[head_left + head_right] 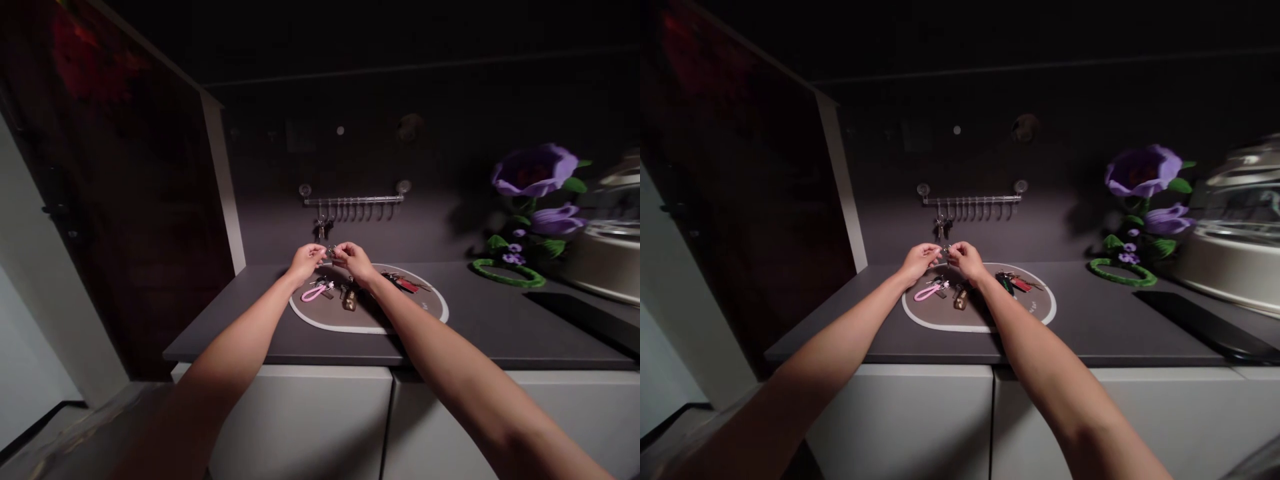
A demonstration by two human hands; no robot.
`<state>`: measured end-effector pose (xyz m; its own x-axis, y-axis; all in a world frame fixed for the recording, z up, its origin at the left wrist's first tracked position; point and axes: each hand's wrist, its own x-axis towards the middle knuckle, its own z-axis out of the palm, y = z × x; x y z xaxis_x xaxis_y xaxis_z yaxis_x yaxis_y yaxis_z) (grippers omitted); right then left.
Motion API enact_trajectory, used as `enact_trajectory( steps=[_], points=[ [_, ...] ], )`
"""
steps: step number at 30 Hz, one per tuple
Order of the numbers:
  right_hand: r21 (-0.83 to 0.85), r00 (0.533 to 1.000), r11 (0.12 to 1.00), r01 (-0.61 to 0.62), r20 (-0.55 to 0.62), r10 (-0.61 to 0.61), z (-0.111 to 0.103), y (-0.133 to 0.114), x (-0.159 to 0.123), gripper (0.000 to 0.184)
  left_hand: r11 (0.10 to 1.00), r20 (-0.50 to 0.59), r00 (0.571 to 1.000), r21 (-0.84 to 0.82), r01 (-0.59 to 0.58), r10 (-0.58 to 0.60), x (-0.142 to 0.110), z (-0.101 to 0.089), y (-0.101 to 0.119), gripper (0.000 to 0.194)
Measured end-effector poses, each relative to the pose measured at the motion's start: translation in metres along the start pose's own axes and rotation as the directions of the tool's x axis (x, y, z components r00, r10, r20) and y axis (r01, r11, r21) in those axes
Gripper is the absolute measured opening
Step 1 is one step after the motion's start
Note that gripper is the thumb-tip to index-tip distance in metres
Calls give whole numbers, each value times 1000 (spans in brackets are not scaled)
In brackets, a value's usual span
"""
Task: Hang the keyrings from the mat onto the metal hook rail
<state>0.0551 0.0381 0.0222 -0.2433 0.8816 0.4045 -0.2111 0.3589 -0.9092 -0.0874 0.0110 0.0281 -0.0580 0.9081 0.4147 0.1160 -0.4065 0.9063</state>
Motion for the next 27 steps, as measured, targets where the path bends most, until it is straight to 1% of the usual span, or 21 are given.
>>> enact_trajectory(
  steps=[3,6,9,12,15,21,24,27],
  points=[
    [40,998,999,-23,-58,25,0,-6,3,32,998,-22,999,57,33,-32,0,0,-1,10],
    [60,991,998,-2,-132,10,1,-14,12,28,994,-12,998,93,57,-57,0,0,-4,7],
    [53,979,998,31,-201,-19,2,-24,26,21,989,3,997,127,70,-71,-1,1,-5,6],
    [58,960,998,37,-278,-19,3,-35,42,13,985,5,996,148,84,-86,-1,0,-7,6],
    [58,941,998,38,-337,-16,5,-43,56,10,981,3,996,173,85,-87,0,-1,-9,7],
    [67,910,997,28,-414,2,12,-45,78,13,967,4,997,244,74,-77,3,-2,-14,7],
    [87,892,996,20,-452,22,15,-46,84,17,964,7,997,257,75,-80,4,-2,-15,8],
    [108,880,994,0,-473,52,15,-46,86,18,961,6,997,267,75,-79,4,-2,-15,8]
  ],
)
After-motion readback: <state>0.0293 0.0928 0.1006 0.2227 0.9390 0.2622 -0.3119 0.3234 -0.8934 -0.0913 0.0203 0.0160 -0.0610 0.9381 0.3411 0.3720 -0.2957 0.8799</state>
